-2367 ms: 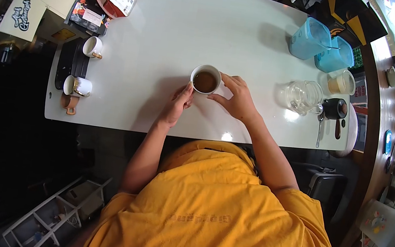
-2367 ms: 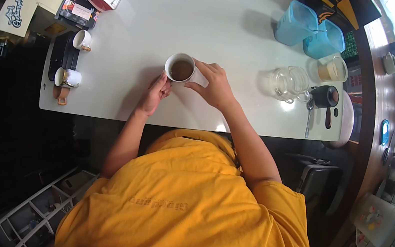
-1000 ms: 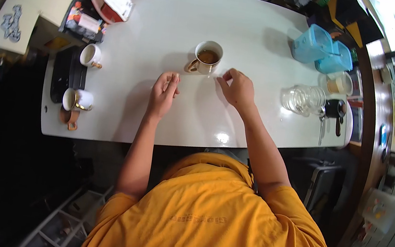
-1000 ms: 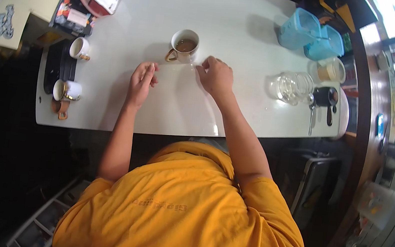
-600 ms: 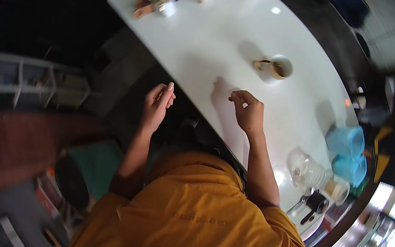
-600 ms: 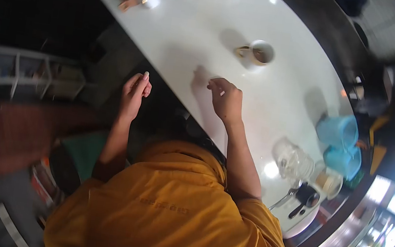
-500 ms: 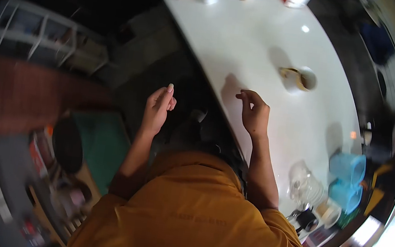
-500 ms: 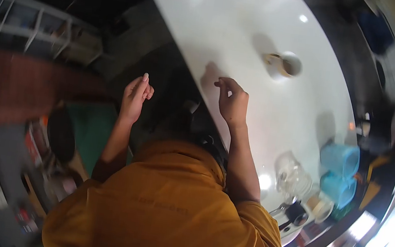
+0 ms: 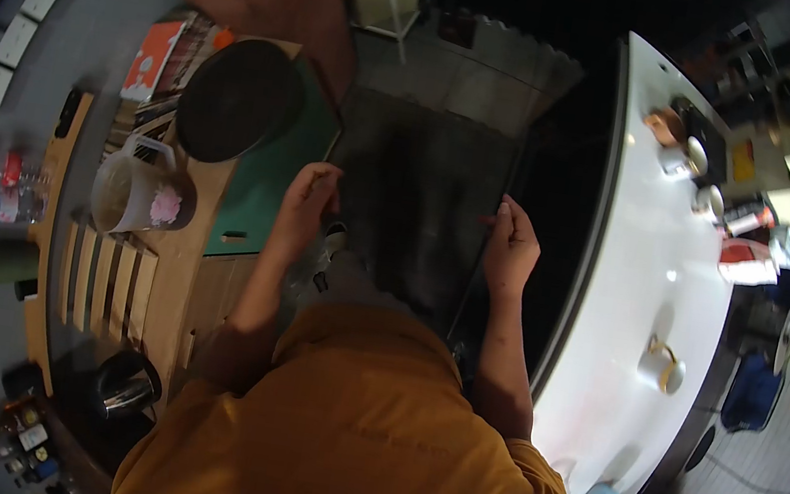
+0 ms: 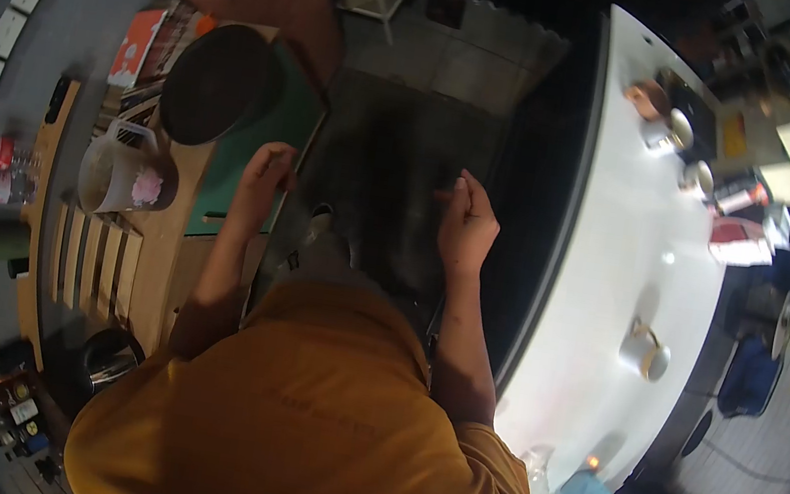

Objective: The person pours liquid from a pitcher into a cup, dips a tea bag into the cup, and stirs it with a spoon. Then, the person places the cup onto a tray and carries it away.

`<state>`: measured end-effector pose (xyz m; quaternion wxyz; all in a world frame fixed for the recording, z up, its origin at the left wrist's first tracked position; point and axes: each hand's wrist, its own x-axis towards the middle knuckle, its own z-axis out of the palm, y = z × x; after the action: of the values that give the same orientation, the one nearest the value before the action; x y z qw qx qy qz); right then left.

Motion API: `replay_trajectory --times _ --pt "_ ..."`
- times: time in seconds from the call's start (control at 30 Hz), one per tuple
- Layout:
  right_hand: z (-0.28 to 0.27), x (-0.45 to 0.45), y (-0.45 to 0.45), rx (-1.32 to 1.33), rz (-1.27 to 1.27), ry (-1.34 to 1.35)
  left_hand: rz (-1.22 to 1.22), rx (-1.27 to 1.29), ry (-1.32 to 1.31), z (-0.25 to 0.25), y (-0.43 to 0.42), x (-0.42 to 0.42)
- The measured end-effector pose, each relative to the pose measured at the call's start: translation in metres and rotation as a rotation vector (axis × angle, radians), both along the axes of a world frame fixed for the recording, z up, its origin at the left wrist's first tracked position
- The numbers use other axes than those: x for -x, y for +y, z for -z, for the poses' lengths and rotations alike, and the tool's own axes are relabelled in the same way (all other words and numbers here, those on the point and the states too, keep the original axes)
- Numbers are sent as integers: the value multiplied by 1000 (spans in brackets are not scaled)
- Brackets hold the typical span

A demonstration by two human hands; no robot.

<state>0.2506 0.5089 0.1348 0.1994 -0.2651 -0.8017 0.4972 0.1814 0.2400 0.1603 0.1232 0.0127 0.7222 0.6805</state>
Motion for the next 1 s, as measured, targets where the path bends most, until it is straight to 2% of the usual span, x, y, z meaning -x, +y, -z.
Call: replay_trajectory --times 0.13,0.2,0.23,0.3,0.4,0.53,0.6,0.63,0.7,0.83,0.9,0.93,1.0 --pt "10 89 -83 50 -201 -80 -53 17 31 7 -68 46" --pt "26 135 -125 -147 -317 132 -152 -28 88 13 -106 71" --pt "30 154 -145 -147 -345 125 -180 -29 80 18 -128 82" --pt "38 193 -183 -71 -469 -120 -275 -32 79 29 -174 101" --pt "61 246 -234 -36 -577 -258 -318 -21 -7 42 -230 112" --pt "126 294 -290 72 -517 -263 -460 -76 -150 38 -253 115" --pt "169 308 -312 -88 -381 -286 -496 -113 -174 44 -266 112" --pt "193 313 -323 -88 -404 -292 -514 -152 -198 45 -270 109" --pt "226 321 -342 249 -419 -382 -544 -135 -160 33 -273 104" --pt "194 321 -355 158 -405 -495 -601 -14 -175 17 -273 92" --pt "196 317 -355 73 -273 -264 -543 8 -183 21 -271 90" --pt "179 315 -353 32 -204 -153 -554 -105 -206 27 -269 91" --pt "159 312 -327 71 -232 -171 -551 -89 -118 23 -255 105"
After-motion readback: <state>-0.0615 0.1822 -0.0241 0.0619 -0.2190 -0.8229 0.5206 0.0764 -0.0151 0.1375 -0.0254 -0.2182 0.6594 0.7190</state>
